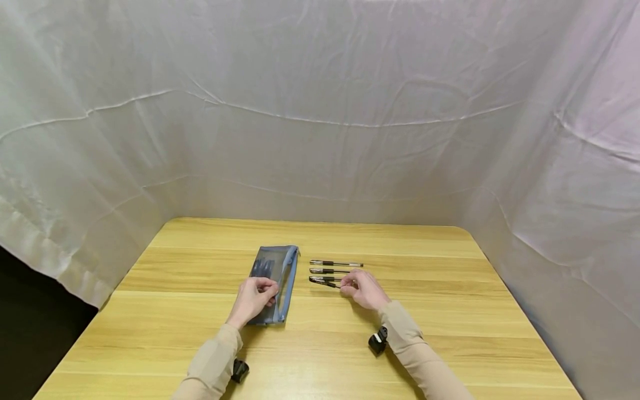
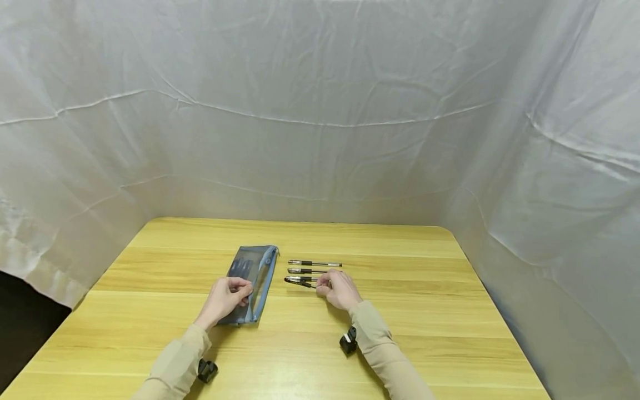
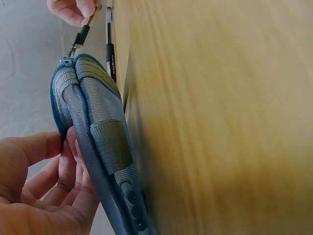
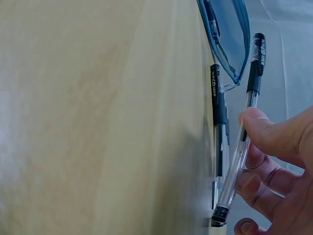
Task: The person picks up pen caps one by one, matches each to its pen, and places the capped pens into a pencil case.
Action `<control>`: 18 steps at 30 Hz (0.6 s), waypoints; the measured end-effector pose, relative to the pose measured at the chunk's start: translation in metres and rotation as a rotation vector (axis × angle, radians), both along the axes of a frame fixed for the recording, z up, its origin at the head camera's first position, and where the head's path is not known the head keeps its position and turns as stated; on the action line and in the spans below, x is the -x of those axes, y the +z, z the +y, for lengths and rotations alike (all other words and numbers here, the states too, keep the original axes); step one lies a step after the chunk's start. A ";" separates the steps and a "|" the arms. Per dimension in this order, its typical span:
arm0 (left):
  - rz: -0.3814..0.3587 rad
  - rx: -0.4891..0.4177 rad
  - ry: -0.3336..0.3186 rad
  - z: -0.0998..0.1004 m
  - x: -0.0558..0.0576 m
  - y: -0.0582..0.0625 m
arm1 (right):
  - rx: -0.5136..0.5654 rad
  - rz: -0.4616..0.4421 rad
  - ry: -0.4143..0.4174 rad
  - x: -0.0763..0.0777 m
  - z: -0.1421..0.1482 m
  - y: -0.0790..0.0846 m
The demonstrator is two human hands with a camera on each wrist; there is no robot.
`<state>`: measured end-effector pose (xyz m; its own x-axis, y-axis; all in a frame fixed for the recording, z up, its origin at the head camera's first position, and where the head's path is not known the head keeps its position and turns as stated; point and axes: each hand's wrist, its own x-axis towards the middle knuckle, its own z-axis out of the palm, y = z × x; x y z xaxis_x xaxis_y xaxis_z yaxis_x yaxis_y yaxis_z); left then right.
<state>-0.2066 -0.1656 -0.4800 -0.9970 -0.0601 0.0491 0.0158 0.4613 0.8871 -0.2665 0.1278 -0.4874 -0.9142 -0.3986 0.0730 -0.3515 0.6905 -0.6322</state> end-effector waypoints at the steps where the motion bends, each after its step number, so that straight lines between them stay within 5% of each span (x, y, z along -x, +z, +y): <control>1: 0.001 0.000 0.000 0.000 0.000 0.000 | 0.003 -0.005 0.000 -0.001 0.000 0.001; 18: -0.003 0.005 0.001 0.001 0.000 0.001 | 0.088 -0.061 0.092 -0.003 0.004 0.008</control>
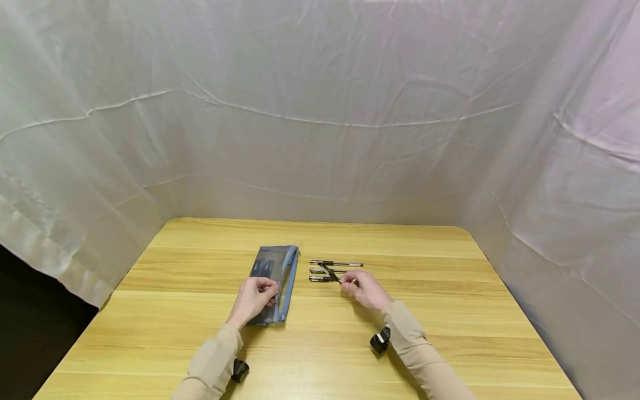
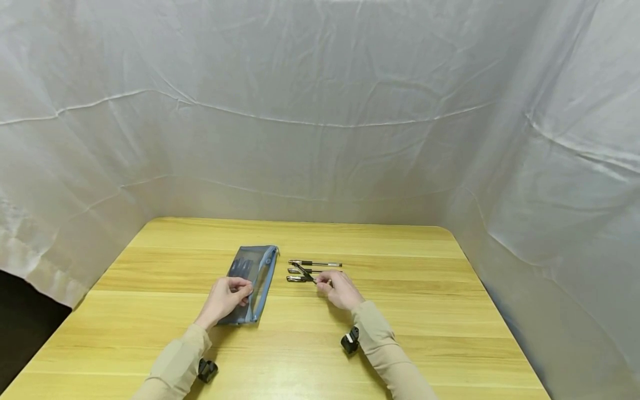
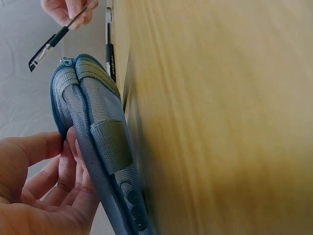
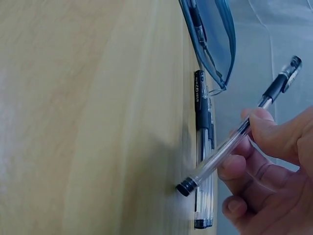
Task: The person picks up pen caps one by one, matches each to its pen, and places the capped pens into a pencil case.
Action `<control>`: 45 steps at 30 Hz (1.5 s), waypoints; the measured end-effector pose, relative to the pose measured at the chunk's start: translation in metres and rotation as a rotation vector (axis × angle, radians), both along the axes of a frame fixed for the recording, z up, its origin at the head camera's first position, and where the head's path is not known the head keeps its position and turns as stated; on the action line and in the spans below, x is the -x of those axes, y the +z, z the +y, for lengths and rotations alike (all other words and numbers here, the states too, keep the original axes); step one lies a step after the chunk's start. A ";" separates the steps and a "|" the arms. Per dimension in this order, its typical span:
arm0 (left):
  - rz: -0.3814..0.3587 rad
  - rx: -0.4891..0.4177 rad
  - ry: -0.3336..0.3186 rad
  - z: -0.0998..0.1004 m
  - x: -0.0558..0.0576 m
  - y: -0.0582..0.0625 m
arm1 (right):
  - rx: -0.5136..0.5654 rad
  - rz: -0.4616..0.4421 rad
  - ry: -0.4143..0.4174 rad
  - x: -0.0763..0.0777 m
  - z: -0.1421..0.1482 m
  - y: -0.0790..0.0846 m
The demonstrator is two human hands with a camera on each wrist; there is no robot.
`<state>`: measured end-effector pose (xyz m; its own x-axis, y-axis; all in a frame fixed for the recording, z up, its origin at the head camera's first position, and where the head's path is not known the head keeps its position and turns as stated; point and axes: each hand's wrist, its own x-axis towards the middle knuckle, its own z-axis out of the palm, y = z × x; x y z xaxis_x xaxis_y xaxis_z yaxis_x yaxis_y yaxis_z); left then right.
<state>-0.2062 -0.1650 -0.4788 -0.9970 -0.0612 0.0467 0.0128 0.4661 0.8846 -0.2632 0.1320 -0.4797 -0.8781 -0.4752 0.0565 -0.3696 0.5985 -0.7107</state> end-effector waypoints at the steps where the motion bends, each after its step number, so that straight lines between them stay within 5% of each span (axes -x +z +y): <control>1: 0.000 0.000 0.000 0.000 0.000 0.000 | 0.014 -0.015 0.010 0.000 0.000 0.000; 13: 0.005 0.000 -0.004 -0.001 0.001 -0.001 | 0.099 -0.046 0.064 0.002 0.002 0.003; 20: 0.002 -0.002 -0.001 -0.001 0.001 -0.001 | 0.163 -0.187 0.042 0.002 0.002 0.003; 27: 0.007 0.000 0.000 0.000 0.001 -0.001 | 0.364 -0.445 0.091 0.003 -0.002 0.001; 45: 0.006 -0.015 0.000 0.001 -0.001 0.003 | 0.506 -0.709 0.026 0.004 -0.041 0.003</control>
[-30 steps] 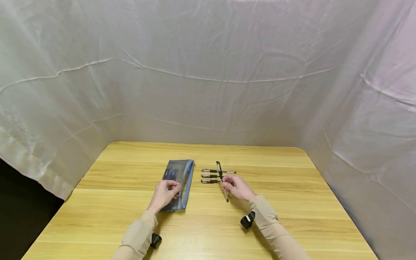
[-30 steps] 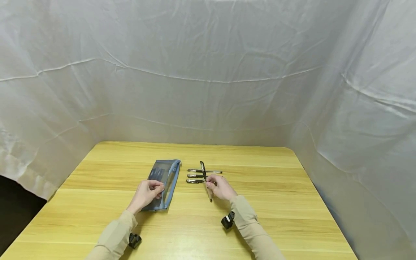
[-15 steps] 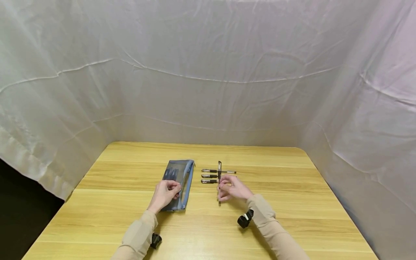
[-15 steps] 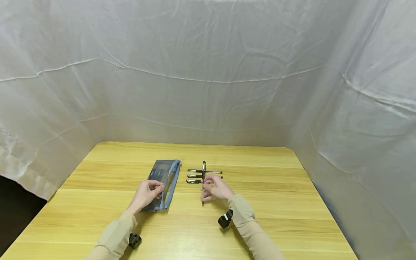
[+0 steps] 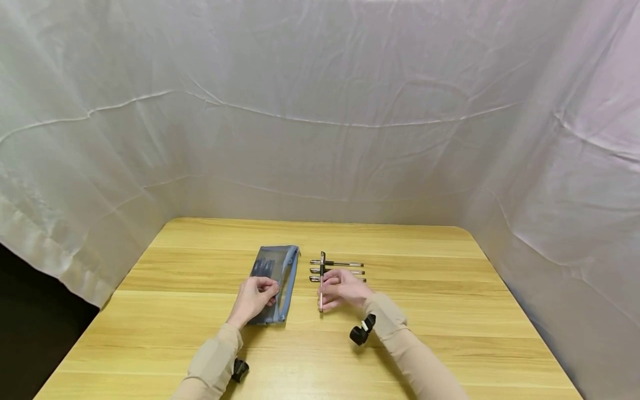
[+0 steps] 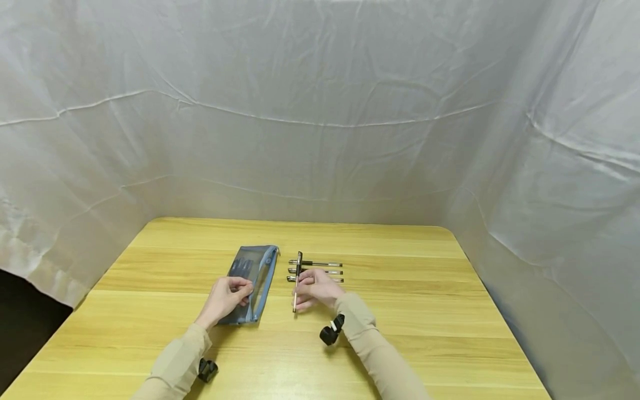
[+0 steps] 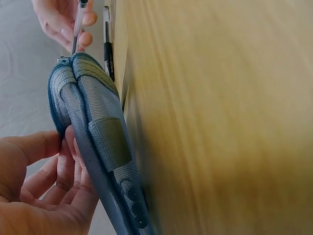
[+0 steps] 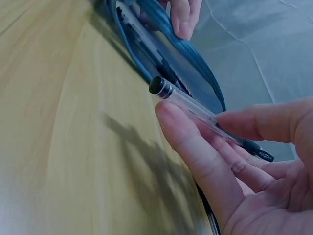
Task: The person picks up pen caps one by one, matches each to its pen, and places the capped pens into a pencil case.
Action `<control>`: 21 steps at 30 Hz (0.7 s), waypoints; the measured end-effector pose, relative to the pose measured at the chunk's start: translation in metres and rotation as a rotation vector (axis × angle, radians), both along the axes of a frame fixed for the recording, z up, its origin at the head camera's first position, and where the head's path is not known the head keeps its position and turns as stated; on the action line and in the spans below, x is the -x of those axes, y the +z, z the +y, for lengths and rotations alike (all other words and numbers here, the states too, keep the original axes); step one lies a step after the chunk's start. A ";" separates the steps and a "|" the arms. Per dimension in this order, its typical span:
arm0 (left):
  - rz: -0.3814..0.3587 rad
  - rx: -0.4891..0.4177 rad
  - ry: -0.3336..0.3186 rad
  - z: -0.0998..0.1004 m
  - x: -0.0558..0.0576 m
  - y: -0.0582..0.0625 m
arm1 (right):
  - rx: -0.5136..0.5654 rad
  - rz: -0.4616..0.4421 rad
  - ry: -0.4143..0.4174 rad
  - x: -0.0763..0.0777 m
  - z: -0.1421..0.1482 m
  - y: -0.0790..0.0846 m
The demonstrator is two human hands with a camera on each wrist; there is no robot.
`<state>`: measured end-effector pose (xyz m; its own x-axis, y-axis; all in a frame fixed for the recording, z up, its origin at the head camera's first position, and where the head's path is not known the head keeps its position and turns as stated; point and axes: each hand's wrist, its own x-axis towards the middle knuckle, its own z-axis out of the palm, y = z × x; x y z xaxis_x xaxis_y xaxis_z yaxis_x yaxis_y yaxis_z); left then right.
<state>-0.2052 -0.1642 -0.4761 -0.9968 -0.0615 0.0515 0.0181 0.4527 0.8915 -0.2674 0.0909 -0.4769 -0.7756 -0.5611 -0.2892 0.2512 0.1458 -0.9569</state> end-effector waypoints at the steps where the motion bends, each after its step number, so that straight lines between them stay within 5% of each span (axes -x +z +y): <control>1: 0.002 0.001 -0.001 0.000 0.000 0.000 | 0.003 -0.006 0.001 0.000 -0.002 0.000; 21: 0.003 0.006 0.007 0.000 0.001 0.000 | -0.011 -0.084 0.026 0.012 -0.069 -0.007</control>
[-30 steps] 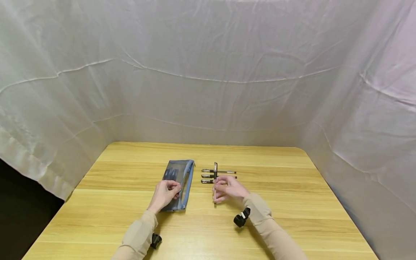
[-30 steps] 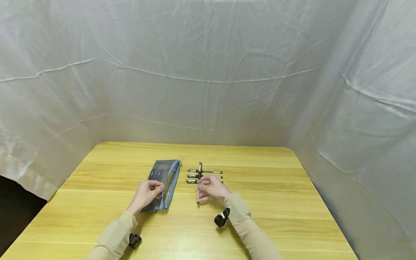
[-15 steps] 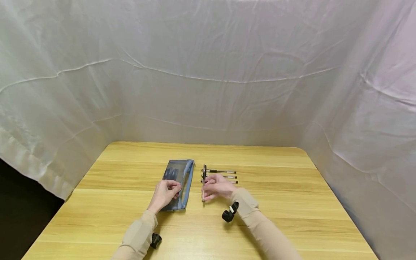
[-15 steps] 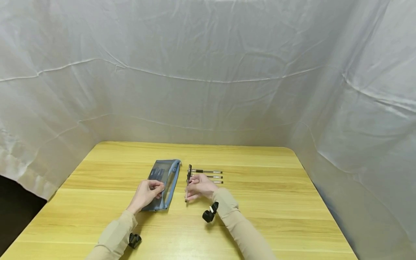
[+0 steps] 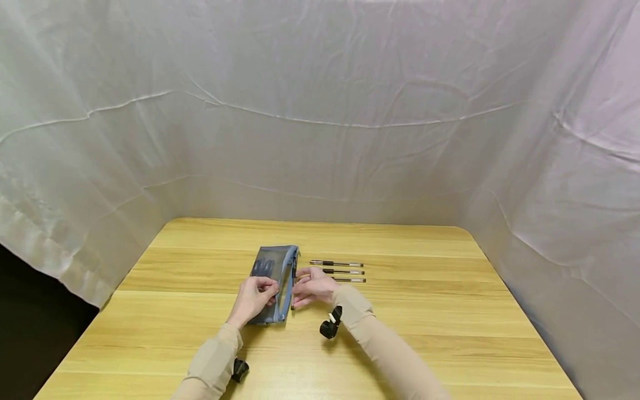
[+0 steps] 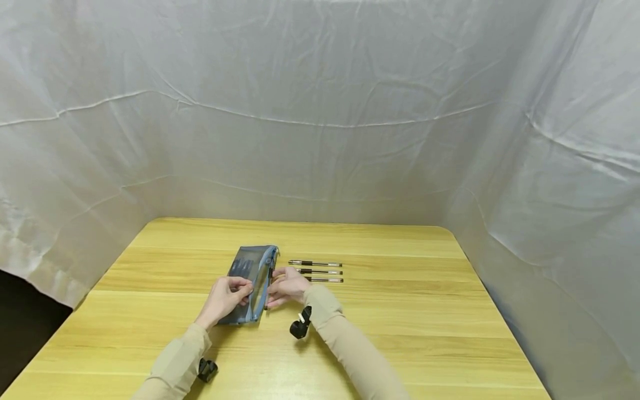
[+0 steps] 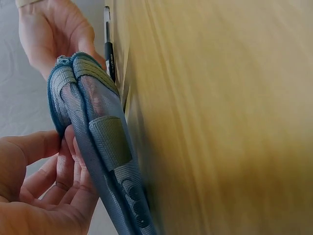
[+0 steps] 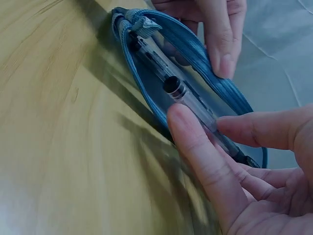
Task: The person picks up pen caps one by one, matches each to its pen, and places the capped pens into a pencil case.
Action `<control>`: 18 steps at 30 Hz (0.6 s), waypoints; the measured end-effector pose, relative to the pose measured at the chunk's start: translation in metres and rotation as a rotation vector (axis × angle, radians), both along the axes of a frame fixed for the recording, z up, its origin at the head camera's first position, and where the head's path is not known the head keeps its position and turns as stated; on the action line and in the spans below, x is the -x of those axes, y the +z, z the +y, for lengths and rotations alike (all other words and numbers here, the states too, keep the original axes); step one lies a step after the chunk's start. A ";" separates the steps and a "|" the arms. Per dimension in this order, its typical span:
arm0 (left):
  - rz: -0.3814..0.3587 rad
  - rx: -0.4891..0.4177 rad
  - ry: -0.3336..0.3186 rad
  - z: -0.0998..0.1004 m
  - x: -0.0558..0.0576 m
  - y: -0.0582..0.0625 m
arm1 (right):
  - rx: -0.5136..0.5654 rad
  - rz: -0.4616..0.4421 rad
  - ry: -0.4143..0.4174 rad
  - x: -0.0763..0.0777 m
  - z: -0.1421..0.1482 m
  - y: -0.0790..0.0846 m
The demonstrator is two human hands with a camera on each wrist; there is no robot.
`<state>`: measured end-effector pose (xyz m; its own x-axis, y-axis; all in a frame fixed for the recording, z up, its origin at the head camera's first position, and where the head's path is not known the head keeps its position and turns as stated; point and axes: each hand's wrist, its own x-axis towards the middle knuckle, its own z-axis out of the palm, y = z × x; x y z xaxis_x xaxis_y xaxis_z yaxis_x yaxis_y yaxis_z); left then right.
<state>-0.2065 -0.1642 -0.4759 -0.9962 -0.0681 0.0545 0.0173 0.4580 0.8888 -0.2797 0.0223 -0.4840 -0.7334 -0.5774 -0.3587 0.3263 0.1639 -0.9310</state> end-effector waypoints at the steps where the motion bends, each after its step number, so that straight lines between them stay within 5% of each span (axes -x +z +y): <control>1: 0.001 0.002 0.000 0.000 0.000 0.000 | 0.004 -0.003 -0.002 0.000 -0.003 0.000; 8: 0.002 0.007 -0.006 0.000 0.000 0.001 | 0.044 0.037 0.019 -0.003 0.001 0.001; 13: -0.001 0.003 -0.007 0.000 -0.001 0.002 | 0.043 0.154 0.030 -0.006 0.020 -0.003; 18: -0.001 0.006 -0.005 0.000 -0.001 0.000 | -0.071 0.325 -0.021 -0.006 0.044 -0.007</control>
<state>-0.2056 -0.1638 -0.4756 -0.9966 -0.0631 0.0534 0.0182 0.4628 0.8863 -0.2739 0.0663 -0.4914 -0.8274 -0.5431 -0.1429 0.0182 0.2284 -0.9734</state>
